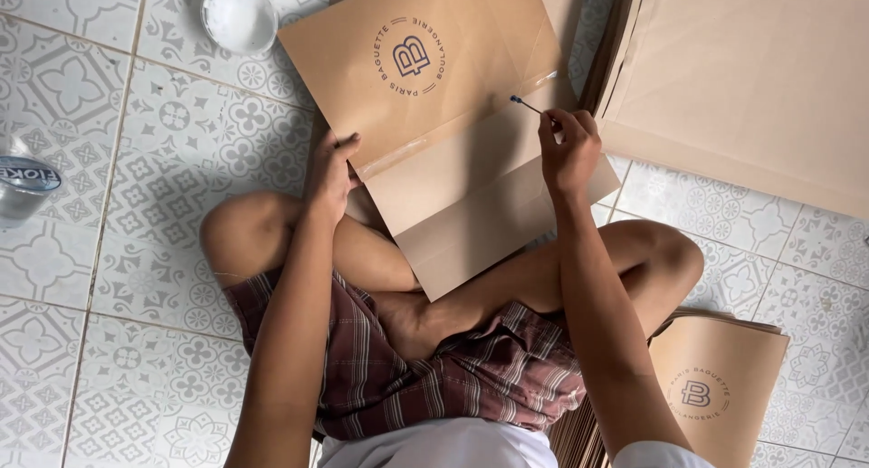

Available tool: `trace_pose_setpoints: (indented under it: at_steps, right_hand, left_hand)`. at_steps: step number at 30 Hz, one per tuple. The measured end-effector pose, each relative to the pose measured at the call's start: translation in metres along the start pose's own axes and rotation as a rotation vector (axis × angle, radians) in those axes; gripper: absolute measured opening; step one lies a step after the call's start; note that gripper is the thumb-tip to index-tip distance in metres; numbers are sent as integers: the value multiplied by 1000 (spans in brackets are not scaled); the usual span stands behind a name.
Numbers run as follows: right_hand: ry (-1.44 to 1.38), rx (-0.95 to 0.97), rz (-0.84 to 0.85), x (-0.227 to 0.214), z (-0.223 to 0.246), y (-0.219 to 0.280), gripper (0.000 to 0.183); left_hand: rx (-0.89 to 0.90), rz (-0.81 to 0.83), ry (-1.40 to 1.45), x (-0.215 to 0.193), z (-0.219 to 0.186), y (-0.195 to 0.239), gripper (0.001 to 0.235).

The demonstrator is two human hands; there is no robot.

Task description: The person sits on the floor and uses a small brush to apply white glue along the edge of a flat cardboard piece. After applying the adhesive, they press the glued flap down firmly with their hands to secure it.

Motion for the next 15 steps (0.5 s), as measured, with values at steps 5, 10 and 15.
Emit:
trace_pose_setpoints:
  at_steps: [5, 10, 15]
  right_hand:
    - [64, -95, 31, 6, 17, -1, 2]
    - [100, -185, 59, 12, 41, 3, 5]
    - [74, -200, 100, 18, 58, 7, 6]
  left_hand:
    - [15, 3, 17, 0, 5, -7, 45]
    - [9, 9, 37, 3, -1, -3, 45]
    - [18, 19, 50, 7, -9, 8, 44]
Point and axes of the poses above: each hand's wrist, its own y-axis away from the middle knuckle, its own x-axis out of the palm, z = x × y, the point moved 10 cm from there along -y, towards the middle knuckle, and after that the axes turned 1 degree about -z, right-handed, at the moved point
